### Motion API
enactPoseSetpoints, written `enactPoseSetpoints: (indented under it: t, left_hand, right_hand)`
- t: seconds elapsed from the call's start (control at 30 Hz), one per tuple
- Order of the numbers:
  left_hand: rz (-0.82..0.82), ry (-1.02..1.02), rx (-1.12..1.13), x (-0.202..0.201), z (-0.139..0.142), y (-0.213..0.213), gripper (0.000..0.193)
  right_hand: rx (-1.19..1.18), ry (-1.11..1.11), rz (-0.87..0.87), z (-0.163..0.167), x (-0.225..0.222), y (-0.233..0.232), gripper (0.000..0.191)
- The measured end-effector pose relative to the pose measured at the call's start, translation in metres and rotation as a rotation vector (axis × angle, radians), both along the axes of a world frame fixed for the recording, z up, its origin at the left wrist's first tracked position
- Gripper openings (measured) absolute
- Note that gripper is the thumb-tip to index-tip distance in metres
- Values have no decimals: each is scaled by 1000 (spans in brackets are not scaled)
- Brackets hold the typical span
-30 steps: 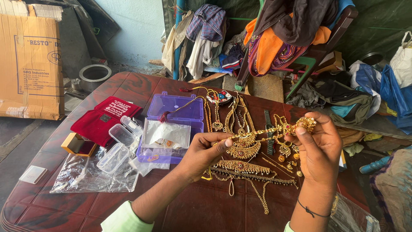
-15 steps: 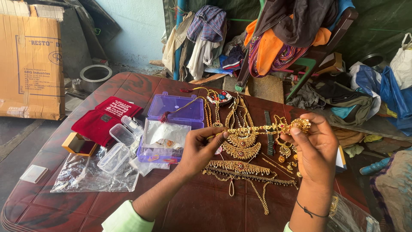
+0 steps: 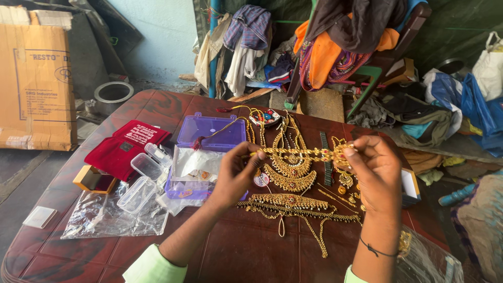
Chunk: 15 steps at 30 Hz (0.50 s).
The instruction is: The person handles gold jewelry pieces on a table, picking up necklaces and bangles, holding them up and laying them back out, opening a small jewelry box, and manipulating a wristwatch, appearing to sort and arrange the accessories among storage boxes and pouches.
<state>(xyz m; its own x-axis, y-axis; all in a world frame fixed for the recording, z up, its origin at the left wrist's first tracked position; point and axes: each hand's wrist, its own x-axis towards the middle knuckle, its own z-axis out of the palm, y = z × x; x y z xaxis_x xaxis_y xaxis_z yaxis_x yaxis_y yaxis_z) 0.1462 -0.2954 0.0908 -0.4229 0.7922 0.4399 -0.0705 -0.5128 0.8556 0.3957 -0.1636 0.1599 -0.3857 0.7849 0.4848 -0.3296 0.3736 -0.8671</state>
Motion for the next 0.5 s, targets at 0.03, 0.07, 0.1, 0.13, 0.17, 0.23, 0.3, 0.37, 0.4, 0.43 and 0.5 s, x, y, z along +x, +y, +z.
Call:
enactPoseSetpoints:
  t: [0.03, 0.07, 0.1, 0.13, 0.17, 0.23, 0.3, 0.37, 0.4, 0.43, 0.5]
  left_hand:
    - [25, 12, 46, -1, 0, 1, 13]
    - [33, -7, 36, -3, 0, -1, 14]
    - [41, -25, 25, -5, 2, -3, 15]
    - [48, -42, 14, -6, 4, -4, 16]
    - [61, -71, 31, -6, 8, -3, 16]
    - [85, -124, 62, -7, 18, 1, 17]
    - [123, 1, -1, -12, 27, 8, 18]
    - [86, 103, -20, -20, 36, 32, 21]
    - [33, 145, -8, -25, 41, 49, 23]
    - [39, 254, 15, -29, 44, 70, 21]
    - [116, 575, 132, -40, 50, 123, 15]
  right_hand:
    - [29, -16, -10, 0, -2, 0, 20]
    - [29, -41, -3, 0, -4, -1, 21]
    - [29, -66, 3, 0, -5, -2, 22]
    - [30, -89, 9, 1, -6, -3, 24]
    - [36, -107, 24, 0, -6, -4, 24]
    - [44, -137, 49, -2, -4, -3, 24]
    - [30, -211, 15, -9, 0, 5, 23]
    - [4, -276, -19, -20, 4, 23, 22]
    - [-14, -300, -34, -26, 6, 36, 21]
    - [-35, -323, -47, -36, 8, 48, 20]
    - [-84, -319, -63, -57, 12, 77, 18]
